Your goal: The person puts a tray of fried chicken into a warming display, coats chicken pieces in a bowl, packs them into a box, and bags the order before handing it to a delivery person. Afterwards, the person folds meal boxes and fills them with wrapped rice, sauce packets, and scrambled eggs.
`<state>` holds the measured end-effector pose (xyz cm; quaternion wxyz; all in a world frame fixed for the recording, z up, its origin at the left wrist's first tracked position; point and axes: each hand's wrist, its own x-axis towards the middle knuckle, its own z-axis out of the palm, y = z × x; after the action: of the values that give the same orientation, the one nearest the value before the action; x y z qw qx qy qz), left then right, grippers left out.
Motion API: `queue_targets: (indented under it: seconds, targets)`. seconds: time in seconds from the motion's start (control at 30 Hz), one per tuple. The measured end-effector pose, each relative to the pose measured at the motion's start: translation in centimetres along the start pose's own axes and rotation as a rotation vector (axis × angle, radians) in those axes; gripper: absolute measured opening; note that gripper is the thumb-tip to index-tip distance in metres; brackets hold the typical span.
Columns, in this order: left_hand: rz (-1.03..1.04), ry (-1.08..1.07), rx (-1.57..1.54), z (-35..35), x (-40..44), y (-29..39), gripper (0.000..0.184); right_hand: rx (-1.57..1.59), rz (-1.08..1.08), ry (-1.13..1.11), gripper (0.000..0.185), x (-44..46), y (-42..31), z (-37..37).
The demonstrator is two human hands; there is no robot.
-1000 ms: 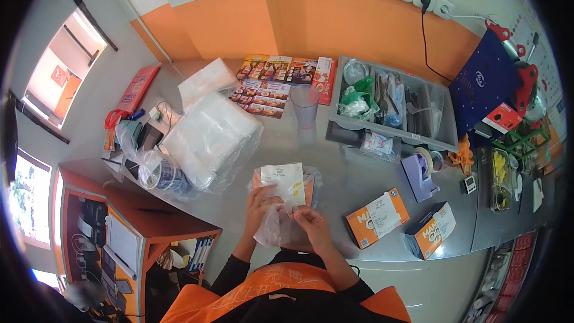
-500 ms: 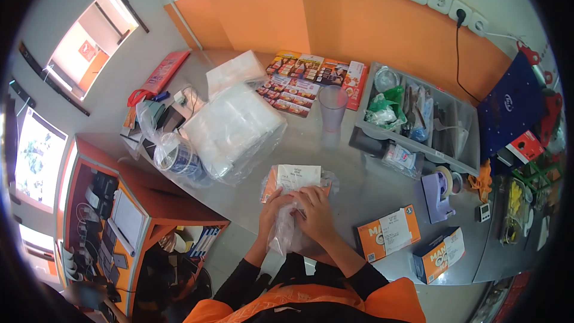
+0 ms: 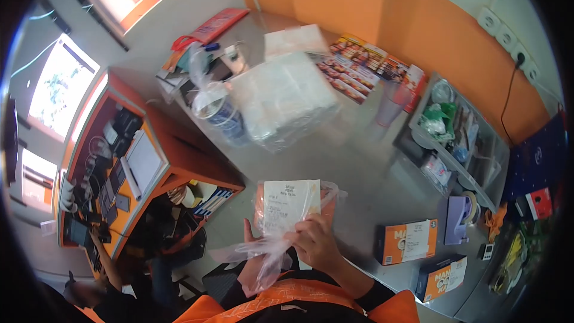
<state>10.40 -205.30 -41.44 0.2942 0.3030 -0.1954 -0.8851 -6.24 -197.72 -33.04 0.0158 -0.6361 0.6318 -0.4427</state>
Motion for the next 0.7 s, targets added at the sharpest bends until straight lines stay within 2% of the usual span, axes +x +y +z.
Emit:
queue_targets:
  seconds: [0.07,0.1,0.2,0.57,0.67,0.7]
  targets:
    - [-0.076,-0.070,-0.337,2.2,-1.6,4.4,0.076,0.020,-0.085,0.015,0.034,1.6,-2.2,1.1]
    - [-0.058,0.035,-0.297,1.5,-2.3,5.9,0.074,0.030,-0.112,0.011,0.033,2.5,-3.4,1.7]
    - [0.085,0.084,-0.110,1.1,-4.7,11.7,0.073,0.057,-0.200,0.023,0.032,5.7,-6.8,4.9]
    - [0.327,0.103,-0.244,-10.1,-10.3,27.0,0.075,0.190,-0.462,0.033,0.031,16.2,-17.9,20.2]
    - [0.393,0.071,-0.294,-12.2,-10.8,29.9,0.078,0.237,-0.521,-0.122,0.027,18.7,-19.4,23.1]
    - [0.490,0.080,-0.287,-12.2,-10.7,30.7,0.077,0.273,-0.537,-0.180,0.027,19.9,-20.1,23.9]
